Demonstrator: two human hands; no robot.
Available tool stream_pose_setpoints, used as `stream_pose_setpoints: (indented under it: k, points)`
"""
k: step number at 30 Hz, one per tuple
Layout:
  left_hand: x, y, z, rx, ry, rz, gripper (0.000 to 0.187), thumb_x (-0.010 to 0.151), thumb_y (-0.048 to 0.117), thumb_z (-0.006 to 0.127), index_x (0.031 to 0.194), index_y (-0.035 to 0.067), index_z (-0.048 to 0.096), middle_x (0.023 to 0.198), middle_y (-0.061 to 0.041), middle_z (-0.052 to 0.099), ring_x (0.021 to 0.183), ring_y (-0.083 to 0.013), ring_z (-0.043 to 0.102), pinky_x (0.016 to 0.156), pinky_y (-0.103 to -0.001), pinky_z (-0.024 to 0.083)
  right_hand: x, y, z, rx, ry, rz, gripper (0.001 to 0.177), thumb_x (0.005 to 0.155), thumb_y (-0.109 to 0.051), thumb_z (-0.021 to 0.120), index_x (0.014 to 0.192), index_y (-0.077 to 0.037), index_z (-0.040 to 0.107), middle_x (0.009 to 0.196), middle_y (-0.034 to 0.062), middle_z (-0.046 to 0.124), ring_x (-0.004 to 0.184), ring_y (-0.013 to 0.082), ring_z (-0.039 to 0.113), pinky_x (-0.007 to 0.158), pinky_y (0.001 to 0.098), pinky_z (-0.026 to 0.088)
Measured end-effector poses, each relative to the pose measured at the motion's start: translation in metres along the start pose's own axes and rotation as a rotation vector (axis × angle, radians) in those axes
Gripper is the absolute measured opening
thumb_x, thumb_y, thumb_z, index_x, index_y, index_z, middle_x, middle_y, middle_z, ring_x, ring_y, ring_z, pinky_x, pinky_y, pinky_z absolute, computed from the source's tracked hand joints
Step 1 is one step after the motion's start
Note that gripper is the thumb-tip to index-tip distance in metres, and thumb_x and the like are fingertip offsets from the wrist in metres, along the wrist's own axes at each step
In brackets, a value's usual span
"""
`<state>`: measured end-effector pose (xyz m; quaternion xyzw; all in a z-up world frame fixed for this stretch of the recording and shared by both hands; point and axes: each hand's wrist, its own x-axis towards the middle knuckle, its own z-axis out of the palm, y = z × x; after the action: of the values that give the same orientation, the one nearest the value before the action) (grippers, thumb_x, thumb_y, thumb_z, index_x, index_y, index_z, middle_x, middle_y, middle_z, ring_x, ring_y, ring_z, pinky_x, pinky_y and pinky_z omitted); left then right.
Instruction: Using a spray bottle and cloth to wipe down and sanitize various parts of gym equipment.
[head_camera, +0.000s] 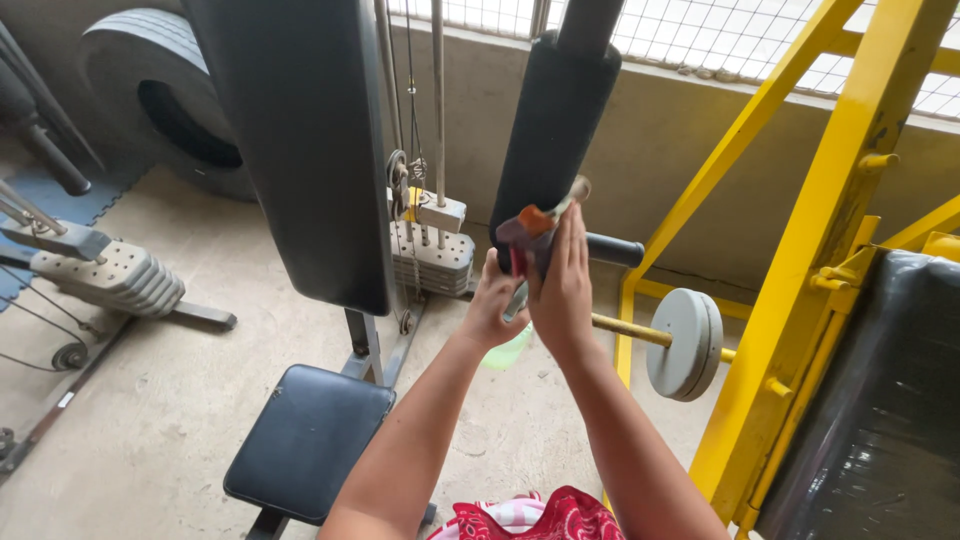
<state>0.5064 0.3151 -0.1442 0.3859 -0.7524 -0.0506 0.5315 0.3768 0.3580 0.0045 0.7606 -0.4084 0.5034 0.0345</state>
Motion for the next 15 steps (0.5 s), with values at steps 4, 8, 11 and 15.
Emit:
stream_pose_setpoints:
  k: [4, 8, 11, 15]
  points:
    - [0.021, 0.028, -0.019, -0.022, -0.106, -0.114, 0.056, 0.078, 0.024, 0.071, 0.130, 0.012, 0.056, 0.149, -0.029, 0.040, 0.145, -0.0508, 0.028, 0.119, -0.051, 0.031, -0.002, 0.006, -0.017, 0.081, -0.057, 0.033, 0.065, 0.101, -0.004, 0.062, 0.157, 0.004, 0.030, 0.163, 0.0312, 0.032, 0.153, 0.0477, 0.033, 0.125, 0.0503, 0.033]
    - [0.029, 0.051, -0.029, 0.043, -0.178, -0.199, 0.046, 0.078, 0.023, 0.072, 0.122, 0.014, 0.062, 0.131, -0.019, 0.054, 0.131, -0.0471, 0.036, 0.115, -0.052, 0.034, 0.029, -0.006, -0.043, 0.212, 0.088, 0.065, 0.046, 0.103, -0.002, 0.064, 0.147, -0.005, 0.050, 0.159, 0.0202, 0.048, 0.148, 0.0363, 0.049, 0.123, 0.0447, 0.042]
    - [0.034, 0.056, -0.029, 0.029, -0.177, -0.249, 0.030, 0.078, 0.019, 0.067, 0.108, 0.018, 0.064, 0.121, -0.012, 0.059, 0.123, -0.0407, 0.043, 0.112, -0.049, 0.041, 0.069, -0.005, -0.046, 0.172, 0.273, -0.092, 0.049, 0.102, 0.000, 0.067, 0.147, -0.013, 0.054, 0.158, 0.0135, 0.041, 0.152, 0.0333, 0.043, 0.123, 0.0459, 0.041]
    - [0.032, 0.052, -0.026, 0.067, -0.152, -0.197, 0.027, 0.078, 0.016, 0.066, 0.105, 0.018, 0.065, 0.117, -0.006, 0.065, 0.124, -0.0415, 0.042, 0.117, -0.052, 0.037, 0.123, -0.026, -0.045, -0.136, 0.201, -0.309, 0.067, 0.102, -0.015, 0.082, 0.157, -0.017, 0.045, 0.165, 0.0099, 0.024, 0.158, 0.0391, 0.017, 0.131, 0.0575, 0.025]
